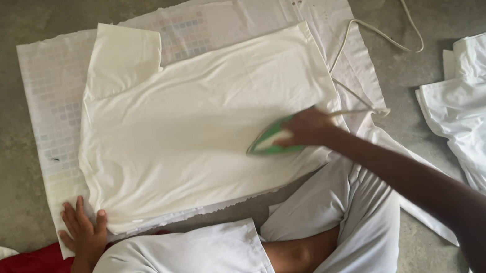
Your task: The person irons a white t-shirt laid out on a protective sheet on the floor. They use a green electric iron to smooth the fabric, frequently adjusting the shirt's position and flipping it over to iron different sections.
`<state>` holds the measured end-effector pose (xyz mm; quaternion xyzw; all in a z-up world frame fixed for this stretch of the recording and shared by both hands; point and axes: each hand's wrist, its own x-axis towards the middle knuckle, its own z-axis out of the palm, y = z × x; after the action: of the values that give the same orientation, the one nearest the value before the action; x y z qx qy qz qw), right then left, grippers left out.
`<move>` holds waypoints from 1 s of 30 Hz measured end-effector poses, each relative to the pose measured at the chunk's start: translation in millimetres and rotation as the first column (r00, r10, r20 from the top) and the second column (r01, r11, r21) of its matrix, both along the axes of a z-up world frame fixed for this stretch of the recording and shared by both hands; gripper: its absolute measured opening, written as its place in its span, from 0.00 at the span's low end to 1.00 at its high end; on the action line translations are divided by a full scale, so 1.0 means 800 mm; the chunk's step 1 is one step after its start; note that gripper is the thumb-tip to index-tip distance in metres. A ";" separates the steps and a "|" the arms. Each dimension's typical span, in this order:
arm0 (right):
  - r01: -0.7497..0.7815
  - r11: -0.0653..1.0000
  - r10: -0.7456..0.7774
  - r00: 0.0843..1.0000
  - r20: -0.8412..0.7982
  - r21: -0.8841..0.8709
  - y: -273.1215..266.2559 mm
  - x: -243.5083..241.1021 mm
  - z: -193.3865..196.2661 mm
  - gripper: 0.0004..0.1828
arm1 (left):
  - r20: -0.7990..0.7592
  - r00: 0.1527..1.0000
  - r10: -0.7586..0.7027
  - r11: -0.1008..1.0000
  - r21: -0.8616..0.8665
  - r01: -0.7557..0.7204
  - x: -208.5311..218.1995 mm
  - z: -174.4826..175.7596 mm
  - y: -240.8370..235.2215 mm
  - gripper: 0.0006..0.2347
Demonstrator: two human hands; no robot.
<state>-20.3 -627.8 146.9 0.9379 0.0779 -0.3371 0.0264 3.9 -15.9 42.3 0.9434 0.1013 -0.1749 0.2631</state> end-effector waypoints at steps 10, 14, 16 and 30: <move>0.147 0.989 -0.145 0.986 0.084 -0.007 -0.021 0.021 0.015 0.41 | 0.028 0.999 -0.017 1.000 0.008 0.017 -0.001 0.000 -0.003 0.33; -0.138 0.990 0.141 0.986 -0.090 0.036 0.091 -0.006 0.003 0.45 | -0.021 1.000 0.011 1.000 -0.001 -0.011 0.000 -0.002 0.000 0.36; -0.108 0.994 0.109 0.989 -0.097 0.022 0.111 -0.006 0.003 0.44 | -0.001 1.000 -0.008 1.000 0.029 0.008 0.005 -0.010 0.003 0.35; 0.402 0.915 -0.385 0.895 0.224 -0.030 -0.076 0.011 0.024 0.39 | 0.274 0.962 -0.007 1.000 0.024 0.001 0.079 -0.012 -0.011 0.18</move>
<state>-11.7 -688.6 166.1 0.9632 -0.1296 -0.2354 0.0013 67.4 -25.0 32.7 0.9617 0.0641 -0.0422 0.2631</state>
